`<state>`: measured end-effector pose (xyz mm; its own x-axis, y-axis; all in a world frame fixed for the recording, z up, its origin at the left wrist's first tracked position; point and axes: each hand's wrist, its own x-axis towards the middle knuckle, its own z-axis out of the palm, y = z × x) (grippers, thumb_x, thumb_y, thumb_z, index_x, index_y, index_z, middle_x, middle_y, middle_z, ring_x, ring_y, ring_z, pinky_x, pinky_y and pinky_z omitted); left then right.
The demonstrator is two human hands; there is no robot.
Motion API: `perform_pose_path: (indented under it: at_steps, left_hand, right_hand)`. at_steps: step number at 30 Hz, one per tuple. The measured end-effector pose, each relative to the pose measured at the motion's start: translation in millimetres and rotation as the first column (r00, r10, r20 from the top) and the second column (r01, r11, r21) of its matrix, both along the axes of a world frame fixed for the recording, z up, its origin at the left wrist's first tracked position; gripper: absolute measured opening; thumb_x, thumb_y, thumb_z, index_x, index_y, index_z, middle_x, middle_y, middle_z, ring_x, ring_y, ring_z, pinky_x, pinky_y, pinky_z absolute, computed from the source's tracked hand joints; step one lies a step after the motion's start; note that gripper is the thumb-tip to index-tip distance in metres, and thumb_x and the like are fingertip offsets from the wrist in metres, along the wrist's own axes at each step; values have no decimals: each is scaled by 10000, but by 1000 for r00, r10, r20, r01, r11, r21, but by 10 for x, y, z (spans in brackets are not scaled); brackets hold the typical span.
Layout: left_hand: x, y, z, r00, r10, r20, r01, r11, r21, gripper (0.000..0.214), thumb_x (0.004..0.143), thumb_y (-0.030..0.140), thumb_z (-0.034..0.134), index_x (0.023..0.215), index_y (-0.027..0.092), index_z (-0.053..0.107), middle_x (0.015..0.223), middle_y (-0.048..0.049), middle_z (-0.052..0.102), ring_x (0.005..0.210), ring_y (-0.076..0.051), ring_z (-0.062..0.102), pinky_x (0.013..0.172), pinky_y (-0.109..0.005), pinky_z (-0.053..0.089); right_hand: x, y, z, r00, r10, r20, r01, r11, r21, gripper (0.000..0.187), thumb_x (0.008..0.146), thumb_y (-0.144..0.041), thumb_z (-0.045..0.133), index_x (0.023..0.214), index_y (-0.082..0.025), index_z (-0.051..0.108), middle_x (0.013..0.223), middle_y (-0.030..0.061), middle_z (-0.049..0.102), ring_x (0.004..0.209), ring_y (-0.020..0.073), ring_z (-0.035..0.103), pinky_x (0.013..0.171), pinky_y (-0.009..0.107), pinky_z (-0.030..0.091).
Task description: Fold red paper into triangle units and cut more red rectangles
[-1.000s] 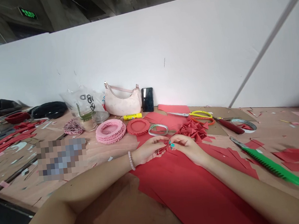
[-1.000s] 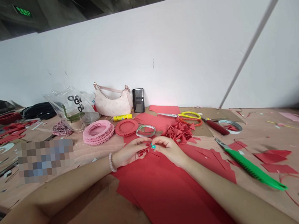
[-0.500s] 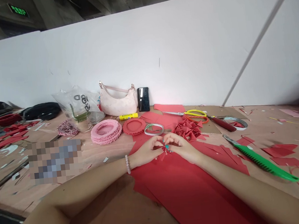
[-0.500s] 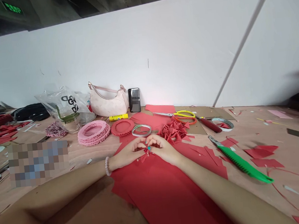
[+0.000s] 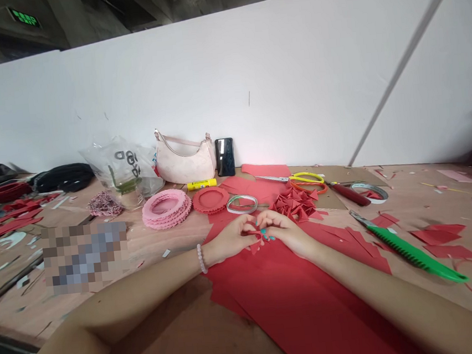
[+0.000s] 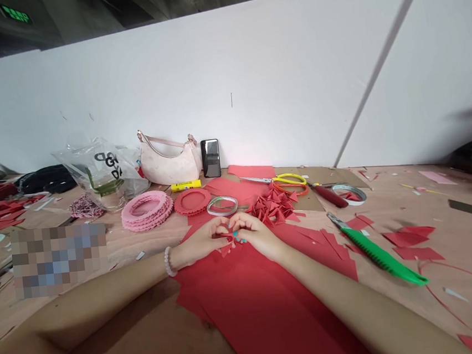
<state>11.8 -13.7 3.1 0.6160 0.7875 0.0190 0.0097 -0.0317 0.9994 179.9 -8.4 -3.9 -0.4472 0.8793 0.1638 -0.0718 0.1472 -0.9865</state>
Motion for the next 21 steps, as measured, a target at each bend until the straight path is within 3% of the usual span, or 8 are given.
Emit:
perform_pose_path:
  at_steps: [7,13,17,21]
  left_hand:
    - [3,-6,-14,999,38,21,-39,999,6,262,715,257,613,886,144,451,619,7,604,549,-112,557,574,-231,392]
    - [40,-13,-32,936,287,203,-266,956,-124,305,666,244,670,922,144,539,830,-35,622,691,-117,573,654,-233,415]
    - [64,-9,-47,922,275,274,-260,961,-90,236,694,234,637,892,130,563,790,-44,625,676,-135,579,696,-273,430]
    - [48,2,-40,918,357,171,-361,932,-6,215,678,185,616,882,152,555,805,-24,602,709,-127,562,624,-220,426]
  right_hand:
    - [-20,-3,-14,1000,20,-4,-20,999,40,95,714,-160,529,795,-209,536,735,-21,538,608,128,521,592,282,410]
    - [-41,-7,-63,999,-33,39,28,993,114,213,810,-283,526,1006,-255,448,819,-15,533,745,138,513,685,285,388]
    - [-66,-47,-60,996,-12,90,1,992,126,273,836,-311,489,1087,-245,402,645,-45,512,621,136,503,625,289,379]
    - [-50,-66,-40,990,-40,138,18,988,153,269,840,-293,471,1093,-241,392,589,-70,456,572,118,449,599,271,356]
